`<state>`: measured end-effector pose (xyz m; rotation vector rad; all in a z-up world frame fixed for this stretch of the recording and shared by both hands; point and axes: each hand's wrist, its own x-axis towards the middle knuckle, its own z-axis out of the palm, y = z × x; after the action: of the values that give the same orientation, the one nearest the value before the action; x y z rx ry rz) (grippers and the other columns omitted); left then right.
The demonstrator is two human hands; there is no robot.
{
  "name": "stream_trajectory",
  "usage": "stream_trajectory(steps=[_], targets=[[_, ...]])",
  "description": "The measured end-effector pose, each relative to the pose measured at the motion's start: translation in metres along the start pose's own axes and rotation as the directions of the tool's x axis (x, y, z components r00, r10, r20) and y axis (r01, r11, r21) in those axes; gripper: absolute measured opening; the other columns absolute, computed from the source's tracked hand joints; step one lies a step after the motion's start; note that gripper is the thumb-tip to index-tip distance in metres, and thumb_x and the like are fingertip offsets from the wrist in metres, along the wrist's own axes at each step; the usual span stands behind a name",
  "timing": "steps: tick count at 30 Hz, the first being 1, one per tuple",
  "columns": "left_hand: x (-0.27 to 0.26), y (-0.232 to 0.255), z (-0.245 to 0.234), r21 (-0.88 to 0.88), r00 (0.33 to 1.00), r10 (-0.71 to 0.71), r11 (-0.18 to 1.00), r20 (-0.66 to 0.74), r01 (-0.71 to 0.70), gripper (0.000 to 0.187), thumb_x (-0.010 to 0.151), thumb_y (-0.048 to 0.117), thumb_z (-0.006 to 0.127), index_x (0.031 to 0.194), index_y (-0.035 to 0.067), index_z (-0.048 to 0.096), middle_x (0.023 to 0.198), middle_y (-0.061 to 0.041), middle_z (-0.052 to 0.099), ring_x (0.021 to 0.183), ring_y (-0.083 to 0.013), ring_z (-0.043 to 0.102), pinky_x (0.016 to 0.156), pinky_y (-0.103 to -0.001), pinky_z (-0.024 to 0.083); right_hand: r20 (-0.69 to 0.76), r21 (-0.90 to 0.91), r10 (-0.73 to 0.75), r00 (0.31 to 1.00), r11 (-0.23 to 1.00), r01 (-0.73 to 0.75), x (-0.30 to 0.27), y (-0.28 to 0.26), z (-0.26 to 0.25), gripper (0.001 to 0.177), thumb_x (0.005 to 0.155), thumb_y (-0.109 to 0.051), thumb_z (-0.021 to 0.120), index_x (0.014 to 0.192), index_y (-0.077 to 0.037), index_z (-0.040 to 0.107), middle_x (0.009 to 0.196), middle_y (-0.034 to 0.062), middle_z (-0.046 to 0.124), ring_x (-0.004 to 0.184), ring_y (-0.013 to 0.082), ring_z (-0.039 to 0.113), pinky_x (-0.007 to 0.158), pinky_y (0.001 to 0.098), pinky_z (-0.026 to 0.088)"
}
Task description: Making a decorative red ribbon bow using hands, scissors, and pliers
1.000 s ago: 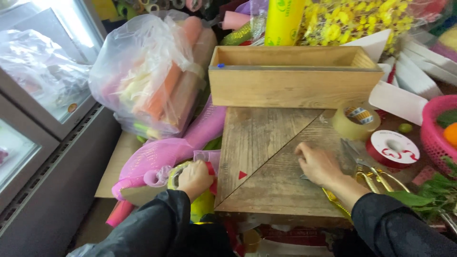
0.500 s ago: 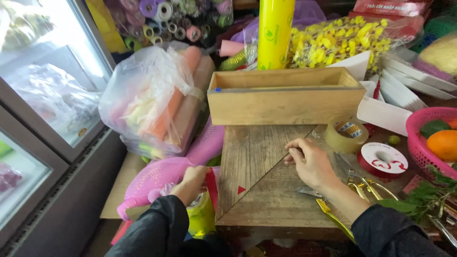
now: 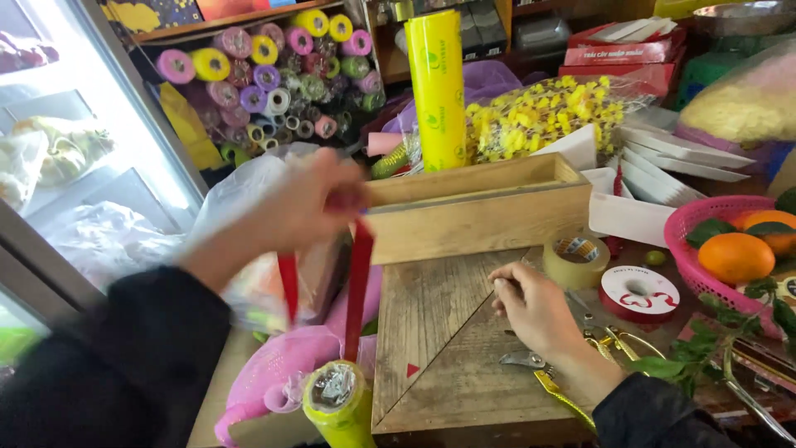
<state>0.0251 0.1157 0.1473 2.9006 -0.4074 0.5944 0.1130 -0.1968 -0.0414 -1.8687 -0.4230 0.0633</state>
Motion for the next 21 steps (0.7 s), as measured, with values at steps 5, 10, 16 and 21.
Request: stream_trajectory(steps=[5,10,16,21], targets=[[0.033,0.133,-0.086,0.133,0.942,0.088,0.982,0.324,-0.137,0.012,0.087,0.017,0.074,0.091,0.015,0.063,0.091,0.001,0.07,0.083,-0.0123,0.07,0.079,-0.031,0.057,0.001,0.229,0.05,0.999,0.972,-0.048,0.0,-0.014,-0.015,0.02,0.105,-0.008,0.056,0.111,0.001,0.073,0.08,0.0175,0.074,0.071,0.024,0.074,0.071,0.0355,0.066],[0.02,0.072,-0.054,0.628,0.924,-0.087,0.757,0.372,-0.181,0.013,0.083,0.004,0.063,0.083,0.017,0.065,0.084,-0.003,0.07,0.086,-0.0289,0.074,0.064,-0.048,0.056,0.209,0.506,0.176,0.962,0.822,-0.26,-0.014,-0.036,-0.013,0.019,0.104,0.004,0.058,0.113,0.007,0.074,0.087,0.0219,0.068,0.072,0.031,0.064,0.064,0.0416,0.055],[-0.002,0.122,-0.013,0.681,0.963,0.088,0.691,0.253,-0.242,0.021,0.087,-0.006,0.072,0.096,0.012,0.069,0.095,-0.004,0.069,0.106,-0.0401,0.061,0.053,-0.045,0.068,0.446,0.87,-0.292,0.846,0.364,-0.332,-0.046,-0.086,-0.014,0.009,0.091,-0.013,0.071,0.092,-0.004,0.068,0.154,0.0113,0.059,0.102,0.0406,0.077,0.076,0.0464,0.064],[-0.024,0.146,0.035,0.741,0.926,0.374,0.634,-0.043,-0.221,0.02,0.085,0.013,0.07,0.105,0.009,0.071,0.117,-0.013,0.072,0.088,-0.0329,0.073,0.061,-0.057,0.06,0.319,0.948,-0.42,0.85,0.136,-0.288,-0.035,-0.095,-0.008,0.014,0.101,0.002,0.056,0.09,0.001,0.065,0.132,0.0274,0.066,0.114,0.0392,0.071,0.102,0.0449,0.06]])
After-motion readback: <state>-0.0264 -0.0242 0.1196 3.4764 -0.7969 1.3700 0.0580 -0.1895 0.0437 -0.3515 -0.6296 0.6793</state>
